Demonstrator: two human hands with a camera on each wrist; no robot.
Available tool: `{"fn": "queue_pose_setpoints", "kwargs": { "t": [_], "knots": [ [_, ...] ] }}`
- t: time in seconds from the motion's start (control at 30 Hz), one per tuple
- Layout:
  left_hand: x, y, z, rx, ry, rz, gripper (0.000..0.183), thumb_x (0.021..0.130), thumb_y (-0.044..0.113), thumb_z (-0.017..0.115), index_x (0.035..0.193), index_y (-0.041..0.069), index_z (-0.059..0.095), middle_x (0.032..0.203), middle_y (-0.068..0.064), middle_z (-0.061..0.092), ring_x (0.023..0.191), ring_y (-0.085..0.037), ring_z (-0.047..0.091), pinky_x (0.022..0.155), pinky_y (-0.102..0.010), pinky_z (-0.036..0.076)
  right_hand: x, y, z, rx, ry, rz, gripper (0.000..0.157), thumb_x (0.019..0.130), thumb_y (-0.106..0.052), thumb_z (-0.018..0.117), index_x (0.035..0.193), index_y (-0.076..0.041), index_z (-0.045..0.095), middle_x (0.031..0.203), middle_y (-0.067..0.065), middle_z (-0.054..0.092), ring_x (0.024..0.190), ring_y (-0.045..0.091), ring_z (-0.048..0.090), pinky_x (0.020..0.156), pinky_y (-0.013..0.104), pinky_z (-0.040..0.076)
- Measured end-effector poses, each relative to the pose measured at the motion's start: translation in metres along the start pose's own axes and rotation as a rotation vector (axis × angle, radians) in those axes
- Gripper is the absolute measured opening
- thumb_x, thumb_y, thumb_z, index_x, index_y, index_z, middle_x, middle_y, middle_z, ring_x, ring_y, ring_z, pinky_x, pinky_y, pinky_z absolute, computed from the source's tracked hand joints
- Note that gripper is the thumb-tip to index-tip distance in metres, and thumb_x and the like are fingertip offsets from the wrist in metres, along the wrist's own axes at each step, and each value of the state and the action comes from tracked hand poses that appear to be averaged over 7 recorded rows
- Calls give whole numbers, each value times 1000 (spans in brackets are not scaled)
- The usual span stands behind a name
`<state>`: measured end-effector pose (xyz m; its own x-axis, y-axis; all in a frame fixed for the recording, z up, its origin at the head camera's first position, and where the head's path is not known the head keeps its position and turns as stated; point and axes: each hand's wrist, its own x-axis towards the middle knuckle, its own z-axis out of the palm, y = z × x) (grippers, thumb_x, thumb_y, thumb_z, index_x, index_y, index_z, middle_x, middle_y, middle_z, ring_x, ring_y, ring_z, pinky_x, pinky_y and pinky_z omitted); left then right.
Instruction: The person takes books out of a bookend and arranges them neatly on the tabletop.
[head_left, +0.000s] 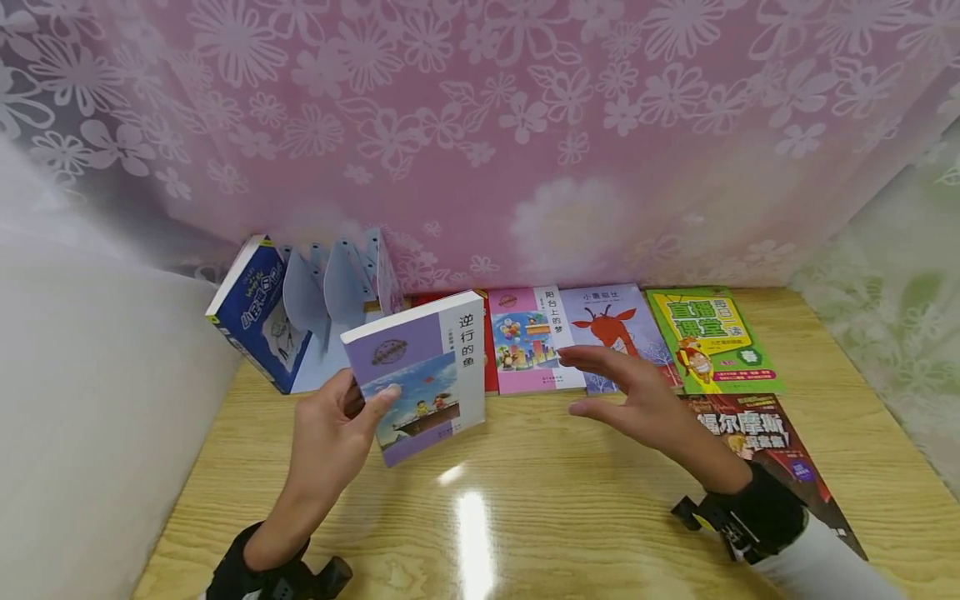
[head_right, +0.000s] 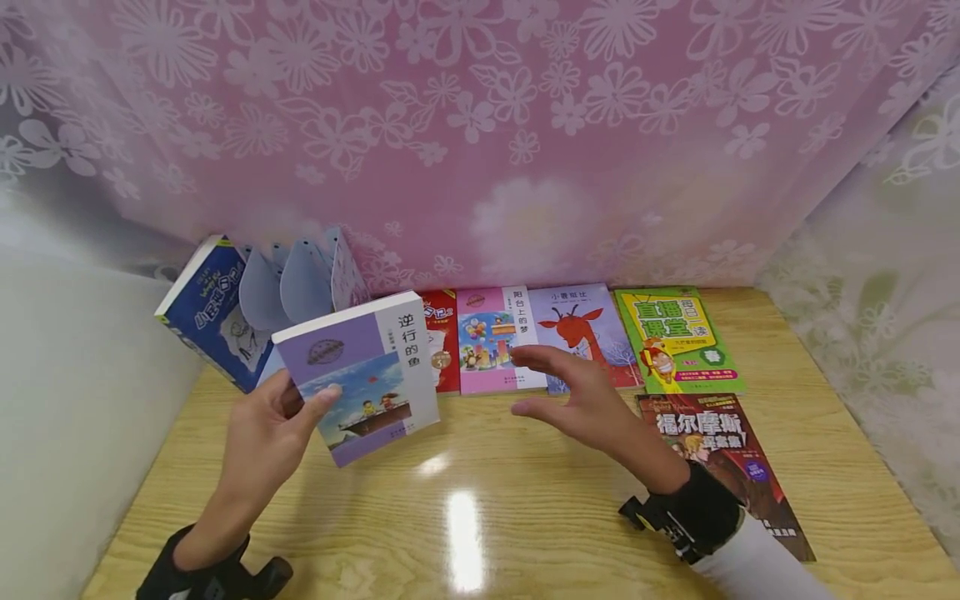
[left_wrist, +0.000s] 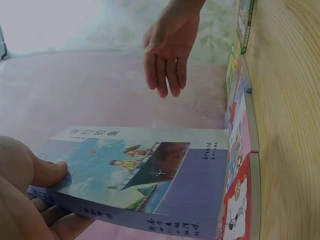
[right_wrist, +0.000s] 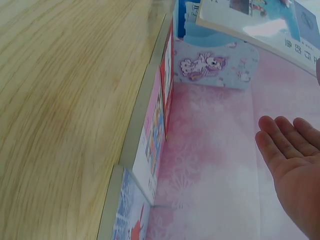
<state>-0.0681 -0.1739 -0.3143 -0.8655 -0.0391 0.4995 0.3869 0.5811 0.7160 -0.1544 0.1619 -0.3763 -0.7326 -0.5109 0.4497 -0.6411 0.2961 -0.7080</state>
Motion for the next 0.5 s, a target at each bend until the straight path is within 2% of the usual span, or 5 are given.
{"fn": "queue_pose_setpoints", "kwargs": {
  "t": [0.13,0.27,0.37,0.47,0.5],
  "knots": [
    [0,3,2,-10,-14,21,31,88,5,66,119,5,62,50,-2,38,43,-6,21,39,-25,21,3,9,7,18,-11,-19,60,82,-20,75,136,-17,49,132,0,55,118,17,52,98,37,43],
    [1,3,6,-11,-22,38,33,87,5,67,120,6,61,53,-3,45,43,-7,29,41,-26,25,7,10,13,25,-7,-60,60,82,-21,76,135,-14,50,132,1,56,117,18,54,96,36,44],
    [1,-6,11,-53,-37,25,36,87,7,67,122,10,60,77,-6,68,56,-5,55,47,-25,37,10,9,17,32,-13,-68,61,82,-23,75,136,-14,49,132,1,56,117,18,54,95,36,45],
    [0,-17,18,-94,-58,12,37,87,10,68,124,12,60,102,-7,71,82,-9,66,55,-27,45,12,8,21,35,-30,-52,61,83,-25,75,137,-17,48,133,0,55,117,16,53,96,36,44],
    [0,-20,20,-107,-65,9,38,87,12,68,124,14,59,103,-6,70,85,-8,66,56,-27,46,12,6,22,39,-36,-40,60,83,-25,74,137,-18,48,134,-1,54,118,16,53,97,36,44]
  ]
}}
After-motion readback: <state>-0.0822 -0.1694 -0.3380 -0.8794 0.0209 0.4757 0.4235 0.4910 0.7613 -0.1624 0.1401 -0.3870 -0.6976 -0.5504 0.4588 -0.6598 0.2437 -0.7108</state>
